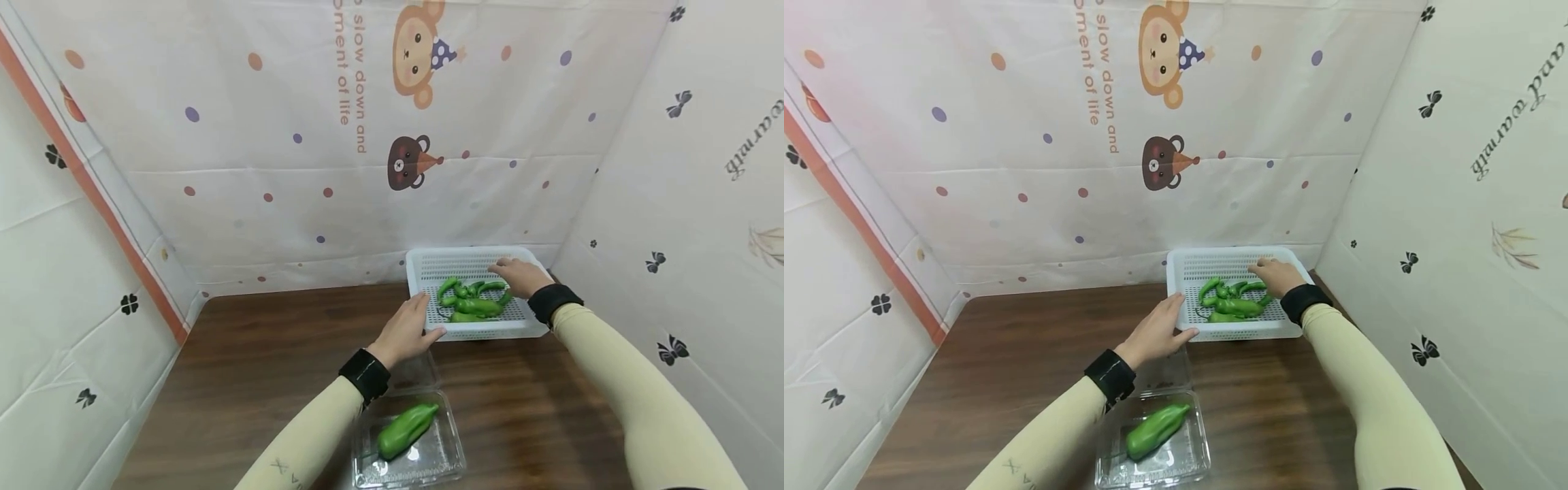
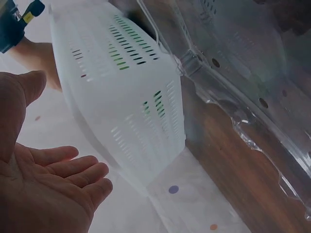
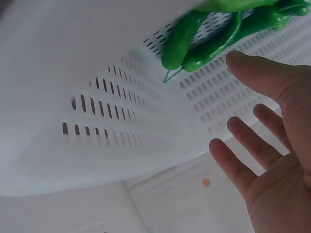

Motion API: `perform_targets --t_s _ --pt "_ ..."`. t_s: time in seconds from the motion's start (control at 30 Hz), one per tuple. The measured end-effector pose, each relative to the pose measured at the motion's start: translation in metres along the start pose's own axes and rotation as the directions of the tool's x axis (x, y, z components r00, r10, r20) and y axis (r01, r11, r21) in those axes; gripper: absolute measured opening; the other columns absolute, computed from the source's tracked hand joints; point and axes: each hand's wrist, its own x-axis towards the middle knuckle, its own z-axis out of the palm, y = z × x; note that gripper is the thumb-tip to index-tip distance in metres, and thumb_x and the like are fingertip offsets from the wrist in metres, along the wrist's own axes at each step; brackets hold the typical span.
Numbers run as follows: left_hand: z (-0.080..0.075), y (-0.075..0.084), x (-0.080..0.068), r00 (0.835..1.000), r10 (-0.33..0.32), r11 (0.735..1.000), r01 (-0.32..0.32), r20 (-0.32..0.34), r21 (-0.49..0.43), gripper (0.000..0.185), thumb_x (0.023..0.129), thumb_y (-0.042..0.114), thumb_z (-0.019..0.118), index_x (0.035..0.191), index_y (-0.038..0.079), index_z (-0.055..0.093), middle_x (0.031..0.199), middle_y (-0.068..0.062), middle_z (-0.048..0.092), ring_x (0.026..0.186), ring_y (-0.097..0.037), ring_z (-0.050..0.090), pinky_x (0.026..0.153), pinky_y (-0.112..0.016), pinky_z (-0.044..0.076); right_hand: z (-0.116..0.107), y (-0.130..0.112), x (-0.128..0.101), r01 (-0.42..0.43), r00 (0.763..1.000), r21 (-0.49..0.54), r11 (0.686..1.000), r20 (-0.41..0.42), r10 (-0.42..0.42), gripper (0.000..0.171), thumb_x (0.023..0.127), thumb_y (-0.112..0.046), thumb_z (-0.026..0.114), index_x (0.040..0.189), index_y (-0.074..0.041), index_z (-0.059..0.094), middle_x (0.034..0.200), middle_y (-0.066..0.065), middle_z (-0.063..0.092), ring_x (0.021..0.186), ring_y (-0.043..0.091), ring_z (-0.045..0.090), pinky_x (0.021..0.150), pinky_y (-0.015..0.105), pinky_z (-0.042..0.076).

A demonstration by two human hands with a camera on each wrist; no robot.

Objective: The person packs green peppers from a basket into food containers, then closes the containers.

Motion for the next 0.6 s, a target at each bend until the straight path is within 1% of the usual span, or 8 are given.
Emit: perform_targets --t_s 0.1,0.27,0.37,0.5,0.6 --pt "0.002 -0.001 0.001 1.0 -0.005 1.0 0.005 0.008 0.002 0.077 0.101 0.041 0.066 0.153 -0.009 0.037 0.156 -0.026 0.041 0.145 -0.036 0.041 0.121 -0.043 0.035 0.003 0.003 0.005 -0.009 0.999 0.007 1.0 0.041 0.009 0.063 0.078 0.007 0.084 0.137 -0.003 0.062 0.131 0.024 0.062 0.114 0.044 0.063 0.09 0.055 0.056" --pt "0.003 -0.004 0.003 1.0 -0.011 1.0 0.011 0.001 0.014 0.077 0.101 0.041 0.066 0.153 -0.009 0.037 0.156 -0.026 0.04 0.146 -0.036 0.04 0.121 -0.043 0.035 0.009 0.004 0.016 -0.031 0.997 0.01 0.999 0.073 0.03 0.065 0.076 0.008 0.085 0.136 -0.005 0.064 0.127 0.021 0.065 0.114 0.041 0.064 0.088 0.054 0.057" --pt "0.004 -0.005 0.003 1.0 -0.016 1.0 0.016 0.004 0.026 0.076 0.101 0.04 0.066 0.152 -0.009 0.038 0.156 -0.027 0.041 0.146 -0.036 0.04 0.121 -0.043 0.035 0.009 0.005 0.02 -0.018 0.994 0.019 1.0 0.107 0.015 0.065 0.076 0.009 0.085 0.136 -0.004 0.064 0.126 0.022 0.065 0.113 0.041 0.064 0.087 0.053 0.058" --pt "0.005 -0.006 0.005 1.0 -0.023 0.999 0.022 0.016 0.037 0.075 0.102 0.04 0.065 0.151 -0.009 0.039 0.155 -0.027 0.041 0.146 -0.037 0.039 0.121 -0.044 0.034 0.007 0.006 0.025 -0.003 0.985 0.054 0.999 0.172 -0.007 0.071 0.074 0.003 0.089 0.139 -0.002 0.061 0.131 0.025 0.063 0.118 0.044 0.061 0.089 0.055 0.057" --pt "0.005 -0.008 0.007 1.0 -0.02 0.999 0.02 0.015 0.046 0.074 0.102 0.04 0.064 0.151 -0.009 0.039 0.155 -0.027 0.041 0.146 -0.037 0.039 0.122 -0.044 0.032 0.007 0.008 0.028 -0.009 0.98 0.072 0.997 0.198 -0.006 0.079 0.07 -0.003 0.094 0.141 -0.003 0.059 0.136 0.027 0.06 0.123 0.046 0.058 0.094 0.058 0.055"
